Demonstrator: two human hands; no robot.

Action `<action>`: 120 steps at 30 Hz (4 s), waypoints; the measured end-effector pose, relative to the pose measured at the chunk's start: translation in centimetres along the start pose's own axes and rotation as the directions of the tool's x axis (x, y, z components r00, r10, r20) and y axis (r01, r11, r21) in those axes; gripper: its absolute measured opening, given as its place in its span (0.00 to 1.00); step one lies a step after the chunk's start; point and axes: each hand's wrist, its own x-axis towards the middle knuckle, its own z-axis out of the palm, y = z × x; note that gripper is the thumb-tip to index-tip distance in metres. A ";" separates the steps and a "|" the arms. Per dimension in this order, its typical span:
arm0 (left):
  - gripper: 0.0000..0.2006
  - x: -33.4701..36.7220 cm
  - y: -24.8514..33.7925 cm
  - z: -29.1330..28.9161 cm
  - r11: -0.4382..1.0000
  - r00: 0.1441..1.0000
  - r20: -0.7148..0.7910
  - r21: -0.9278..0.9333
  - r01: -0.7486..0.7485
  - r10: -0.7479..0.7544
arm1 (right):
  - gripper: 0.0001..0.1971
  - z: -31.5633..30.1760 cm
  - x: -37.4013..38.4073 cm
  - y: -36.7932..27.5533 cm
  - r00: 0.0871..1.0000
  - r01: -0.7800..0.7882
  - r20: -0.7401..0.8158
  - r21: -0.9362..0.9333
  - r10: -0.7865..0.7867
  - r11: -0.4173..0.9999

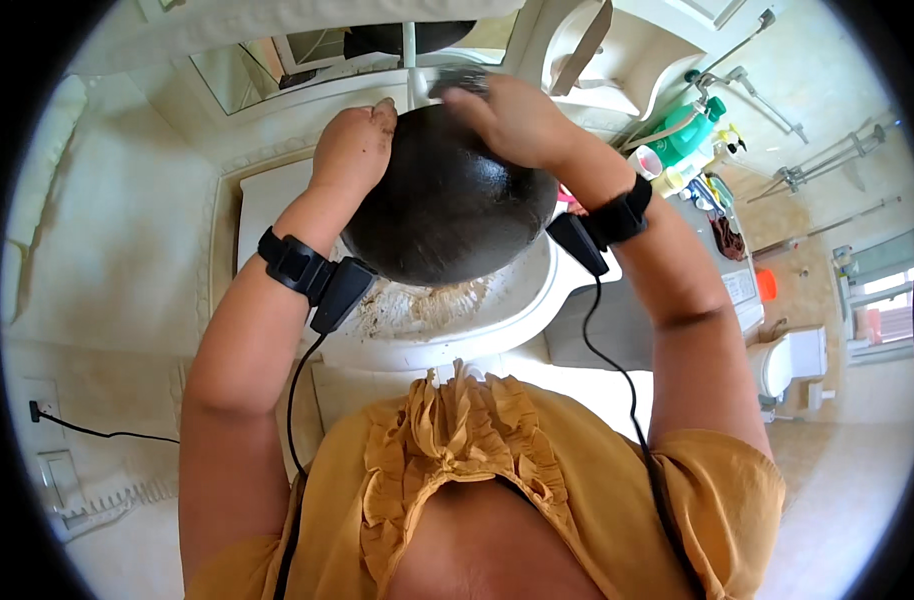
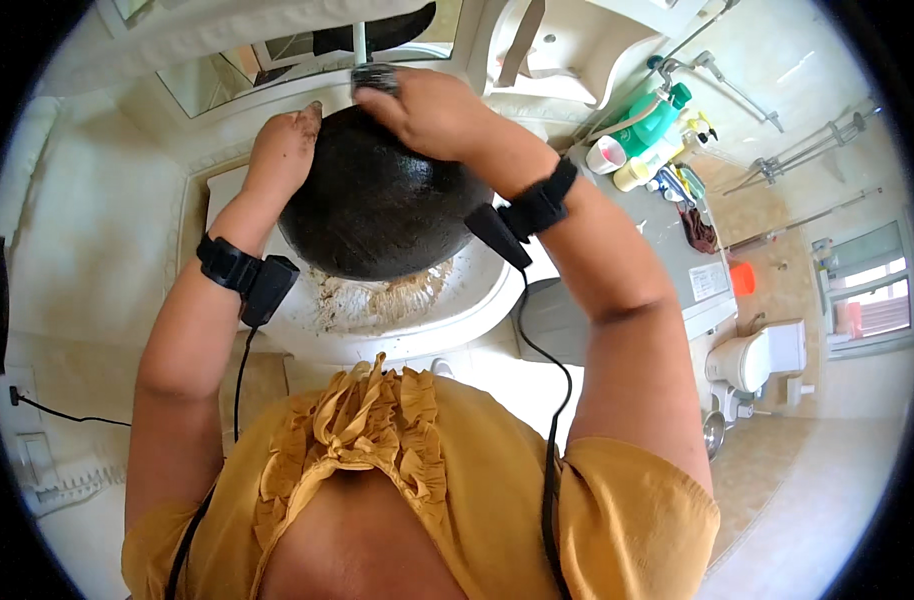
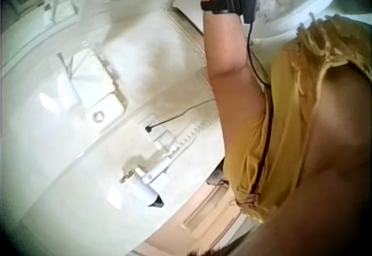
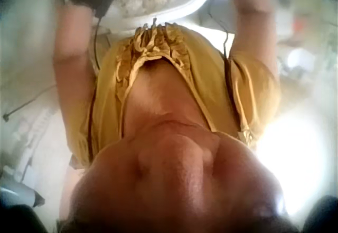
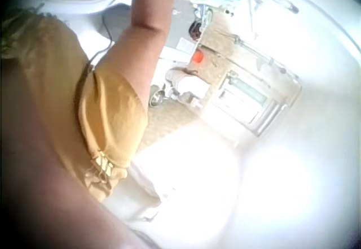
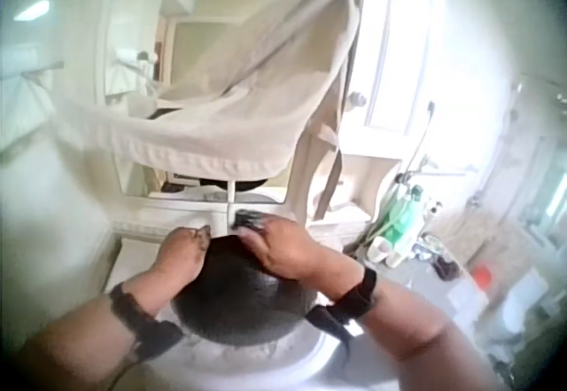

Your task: The person scrubs the exterior and interior of a pan under running water in a sink using a scourer, turning and tilting the pan to reach different sections.

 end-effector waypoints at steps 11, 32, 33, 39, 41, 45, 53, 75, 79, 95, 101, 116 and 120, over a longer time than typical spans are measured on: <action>0.24 0.8 3.4 0.5 0.997 0.998 0.000 0.051 0.060 -0.060 | 0.31 2.5 0.6 4.6 0.983 0.016 -0.183 0.069 -0.003 0.997; 0.26 1.1 2.6 0.4 0.999 0.999 0.031 -0.047 0.018 -0.017 | 0.36 2.8 -2.2 8.1 0.946 -0.236 -0.137 0.322 0.292 0.917; 0.26 0.9 0.7 0.2 0.999 0.998 -0.020 -0.003 -0.052 0.051 | 0.36 4.5 -3.5 10.1 0.945 -0.189 -0.166 0.421 0.281 0.887; 0.19 1.1 0.3 0.2 0.978 0.988 0.014 0.142 -0.151 0.151 | 0.33 4.9 -2.9 8.4 0.906 -0.215 -0.265 0.382 0.330 0.899; 0.18 1.3 0.3 1.2 0.984 0.997 0.001 0.162 -0.075 0.076 | 0.32 1.1 0.1 2.1 0.984 -0.156 -0.077 0.082 0.162 0.984; 0.25 1.2 4.9 1.9 0.995 0.999 -0.020 0.098 -0.034 0.037 | 0.33 0.3 1.4 0.6 0.999 -0.047 -0.007 -0.026 0.047 0.999; 0.28 0.2 6.3 1.0 0.998 0.997 0.052 0.035 0.061 -0.063 | 0.33 -3.0 -0.6 5.4 0.860 0.165 -0.337 0.894 0.383 0.417; 0.28 0.1 6.4 1.4 0.996 0.995 0.041 -0.009 0.090 -0.089 | 0.24 2.8 -4.8 3.9 0.782 -0.033 -0.585 0.304 0.215 0.952; 0.28 0.7 4.3 2.7 0.999 0.999 0.002 -0.021 0.042 -0.042 | 0.33 2.3 -4.7 -1.2 0.843 0.050 -0.537 0.024 -0.029 0.998; 0.30 1.3 2.8 0.4 0.948 0.994 0.005 -0.299 0.105 -0.108 | 0.24 5.5 -4.5 5.0 0.826 0.150 -0.558 0.350 0.077 0.925; 0.30 1.8 -1.2 0.6 0.981 0.990 -0.094 -0.173 0.086 -0.104 | 0.26 7.1 -3.4 5.8 0.804 0.182 -0.593 0.297 0.031 0.937; 0.29 1.5 -0.5 0.2 0.952 0.980 -0.197 -0.301 -0.061 0.001 | 0.28 4.2 1.7 0.8 0.814 0.463 -0.419 0.049 -0.402 0.885; 0.30 0.9 0.7 -0.1 0.978 0.992 -0.028 -0.175 0.117 -0.124 | 0.25 3.8 0.9 8.2 0.951 0.002 -0.258 0.551 0.168 0.835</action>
